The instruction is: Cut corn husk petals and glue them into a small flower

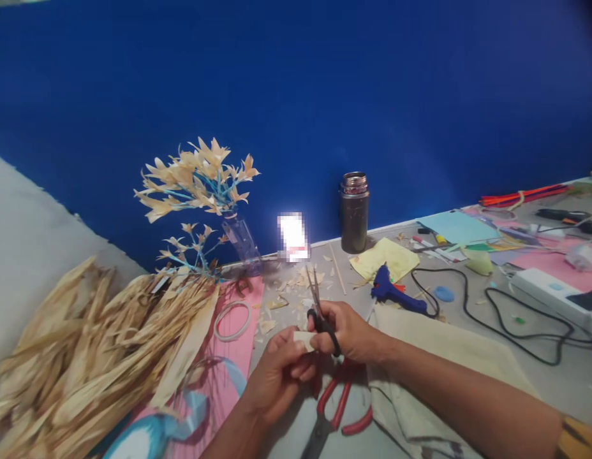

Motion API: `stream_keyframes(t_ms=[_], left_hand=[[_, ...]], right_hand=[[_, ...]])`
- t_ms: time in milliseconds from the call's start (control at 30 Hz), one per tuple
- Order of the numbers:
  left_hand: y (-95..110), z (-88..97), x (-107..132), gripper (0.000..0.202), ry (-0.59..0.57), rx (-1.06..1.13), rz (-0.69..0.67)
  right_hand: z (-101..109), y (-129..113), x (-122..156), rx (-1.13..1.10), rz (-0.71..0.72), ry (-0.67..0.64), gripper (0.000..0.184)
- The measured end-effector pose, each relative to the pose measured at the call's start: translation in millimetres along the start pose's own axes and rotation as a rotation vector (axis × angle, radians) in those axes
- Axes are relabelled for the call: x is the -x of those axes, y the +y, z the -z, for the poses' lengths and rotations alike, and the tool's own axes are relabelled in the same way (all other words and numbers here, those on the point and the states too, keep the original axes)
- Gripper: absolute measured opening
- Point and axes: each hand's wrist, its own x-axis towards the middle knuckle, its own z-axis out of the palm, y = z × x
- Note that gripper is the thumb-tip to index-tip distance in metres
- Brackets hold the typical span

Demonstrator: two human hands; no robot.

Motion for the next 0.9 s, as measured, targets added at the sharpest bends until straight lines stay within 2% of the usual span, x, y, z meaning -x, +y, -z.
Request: stream_keyframes(t_ms=[133,233,367,433,533,633,700,733,800,900], left_hand=[[1.8,1.7,-2.6,0.040,0.089,0.071,-0.057],[-3.6,2.3,-3.5,0.053,0.108,-0.043,-0.021],[-8.7,-1.2,-3.9,0.042,0.161,-0.204,-0.052],[-2.1,-4.4,-2.9,0.039,0.157,-0.217,-0.030],[17.7,-10.4,-1.5,0.042,0.088,-0.156,0.031],[30.5,-16.8,-6.3,0.041,0.138,-0.095,-0.036],[25.2,-19.2,-14.4,0.039,0.223,-0.079,-0.092],[18.3,-19.0,-19.2,0.044,0.243,-0.055,-0.093],[-0.2,-15.0,-28.9,0.050,0.229,-0.038,-0.064],[-24.6,-0.4,-39.6,0.047,0.254,-0.055,-0.060]], right_hand=[[2.4,1.8,-0.3,-0.170,-0.072,0.168,0.028],[1.0,5.4,-1.0,-0.191,-0.099,0.106,0.031],[-0.4,11.0,-0.1,-0.052,-0.089,0.042,0.030],[0.1,11.6,1.1,-0.043,-0.088,0.047,0.030],[2.6,10.4,1.5,-0.179,-0.120,0.084,0.034],[5.4,10.3,-1.8,-0.297,-0.154,0.185,0.038],[5.8,11.8,-5.3,-0.323,-0.164,0.240,0.041],[5.3,12.8,-6.9,-0.326,-0.169,0.246,0.041],[3.4,14.7,-9.7,-0.305,-0.177,0.211,0.040],[-0.2,16.9,-12.4,-0.091,-0.175,0.169,0.030]])
